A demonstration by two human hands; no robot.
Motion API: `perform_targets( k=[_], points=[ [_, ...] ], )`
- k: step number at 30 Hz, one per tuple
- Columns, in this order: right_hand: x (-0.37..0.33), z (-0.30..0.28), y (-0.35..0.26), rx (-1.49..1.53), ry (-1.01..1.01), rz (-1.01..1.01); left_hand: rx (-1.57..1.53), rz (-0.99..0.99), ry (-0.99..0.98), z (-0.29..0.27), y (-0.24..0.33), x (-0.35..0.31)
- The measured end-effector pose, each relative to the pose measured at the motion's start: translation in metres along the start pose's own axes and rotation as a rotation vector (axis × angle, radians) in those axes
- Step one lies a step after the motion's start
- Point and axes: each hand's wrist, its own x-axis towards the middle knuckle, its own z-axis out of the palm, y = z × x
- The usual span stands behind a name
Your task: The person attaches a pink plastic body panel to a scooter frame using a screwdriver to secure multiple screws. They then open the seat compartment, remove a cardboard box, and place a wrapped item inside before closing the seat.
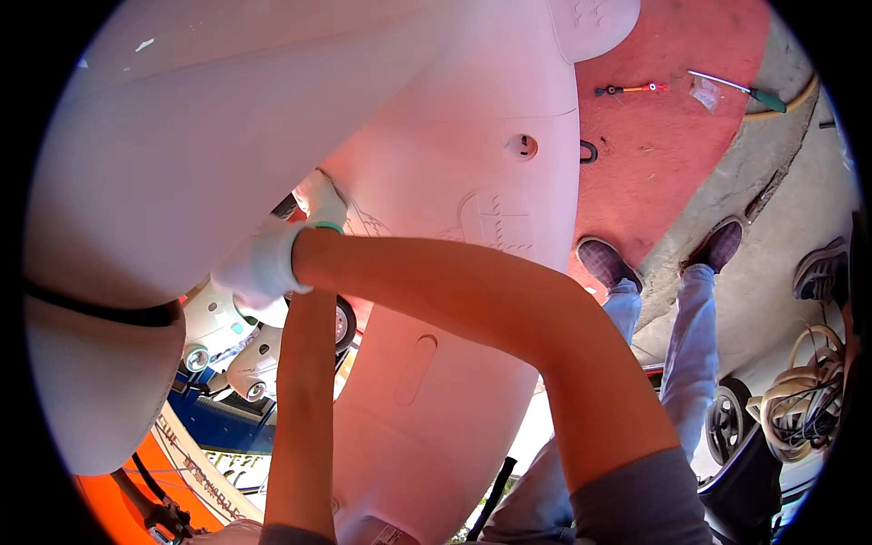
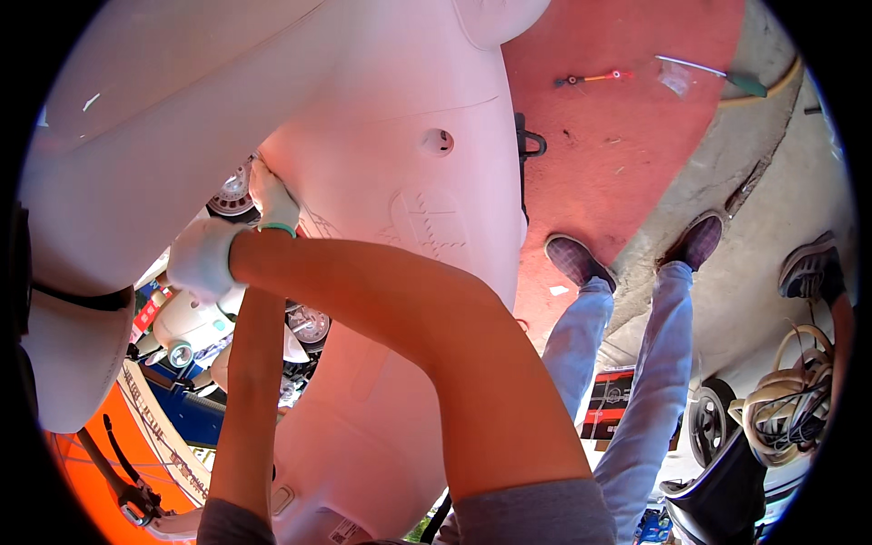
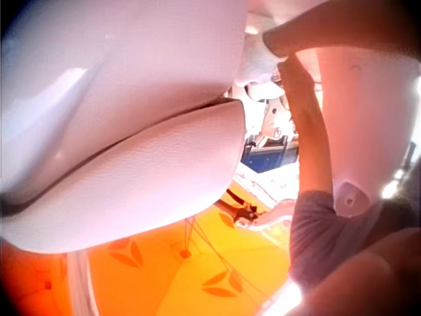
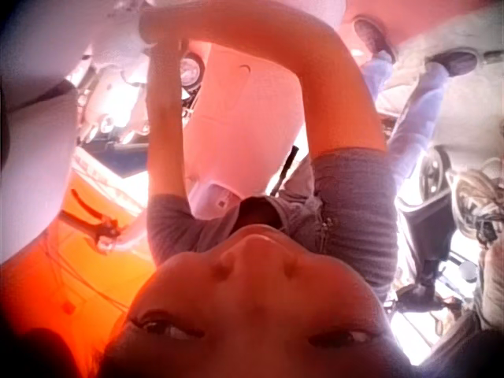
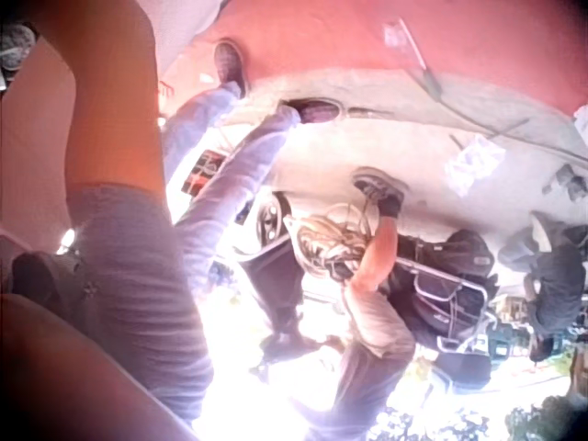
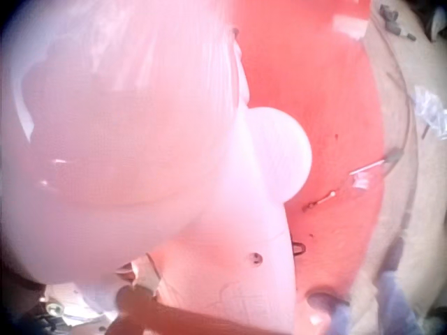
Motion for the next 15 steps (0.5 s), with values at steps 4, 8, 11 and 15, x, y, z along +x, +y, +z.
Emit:
perform_targets(
  k=[4, 8, 11, 15],
  points=[
    [0.012, 0.047, 0.074, -0.135, 0.208, 0.421, -0.003, 0.013, 0.017, -0.006, 0.015, -0.003],
    [-0.057, 0.000, 0.013, -0.139, 0.317, 0.237, 0.041, -0.004, 0.069, -0.001, 0.025, -0.022],
    [-0.100, -0.020, 0.043, -0.010, 0.160, 0.346, 0.035, -0.019, 0.073, 0.008, 0.028, -0.024],
    [-0.132, -0.026, 0.049, -0.096, 0.519, 0.289, -0.159, -0.117, -0.161, -0.021, -0.014, 0.051]
  ],
)
